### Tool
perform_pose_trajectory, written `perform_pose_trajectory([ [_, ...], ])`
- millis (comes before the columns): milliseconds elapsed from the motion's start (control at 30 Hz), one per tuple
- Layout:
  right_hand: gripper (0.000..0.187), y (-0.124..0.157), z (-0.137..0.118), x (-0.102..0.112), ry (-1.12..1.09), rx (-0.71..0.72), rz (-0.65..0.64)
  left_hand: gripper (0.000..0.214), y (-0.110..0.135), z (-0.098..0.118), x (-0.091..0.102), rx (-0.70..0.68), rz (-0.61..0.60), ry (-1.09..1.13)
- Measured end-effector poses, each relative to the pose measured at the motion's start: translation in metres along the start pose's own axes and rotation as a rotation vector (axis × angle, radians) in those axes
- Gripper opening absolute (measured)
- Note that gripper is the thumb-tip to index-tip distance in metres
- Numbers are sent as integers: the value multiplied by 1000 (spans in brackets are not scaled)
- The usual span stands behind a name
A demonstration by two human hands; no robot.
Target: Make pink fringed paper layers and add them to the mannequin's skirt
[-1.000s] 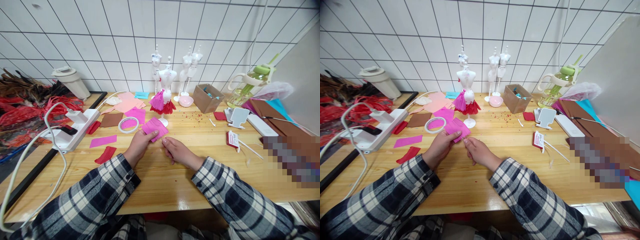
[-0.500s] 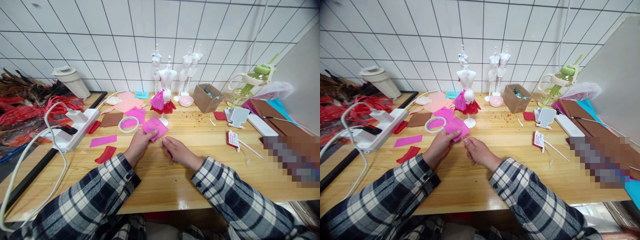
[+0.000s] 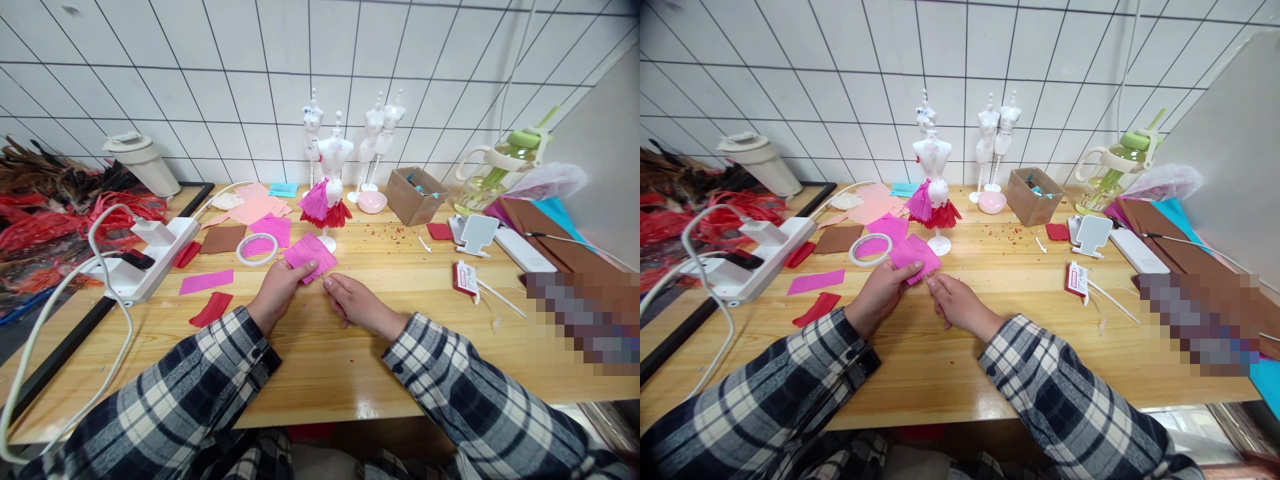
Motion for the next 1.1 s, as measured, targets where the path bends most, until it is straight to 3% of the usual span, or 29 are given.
perform_pose_trajectory([
  [300,34,2,-1,3,91,-48,27,34,1,7,1,-6,62,74],
  [467,35,7,-33,43,685,192,304,34,2,-1,8,100,139,150],
  [600,34,13,-46,82,1065,64,535,31,2,-4,13,140,177,192],
  [733,32,9,-42,101,1142,-49,555,24,-2,-2,27,122,287,265],
  [833,35,4,-39,104,1146,-23,569,23,-8,5,45,16,388,315],
  [933,35,7,-49,84,1179,185,675,18,-14,6,59,16,435,338],
  [967,37,9,-50,67,1175,287,655,16,-15,5,62,27,453,341],
  [1000,42,9,-49,43,1162,407,531,14,-16,5,65,38,466,347],
  [1100,59,18,-23,-48,1122,749,-274,11,-17,4,68,42,474,369],
])
Point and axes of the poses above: each hand's wrist, its own y-axis away from the middle knuckle, its own x-axis out of the back of the hand, z = x × y, the point moved 6 cm from there along -y, towards the middle knuckle, and after that the axes turned 14 degrees about -y, right-handed, at the moved point
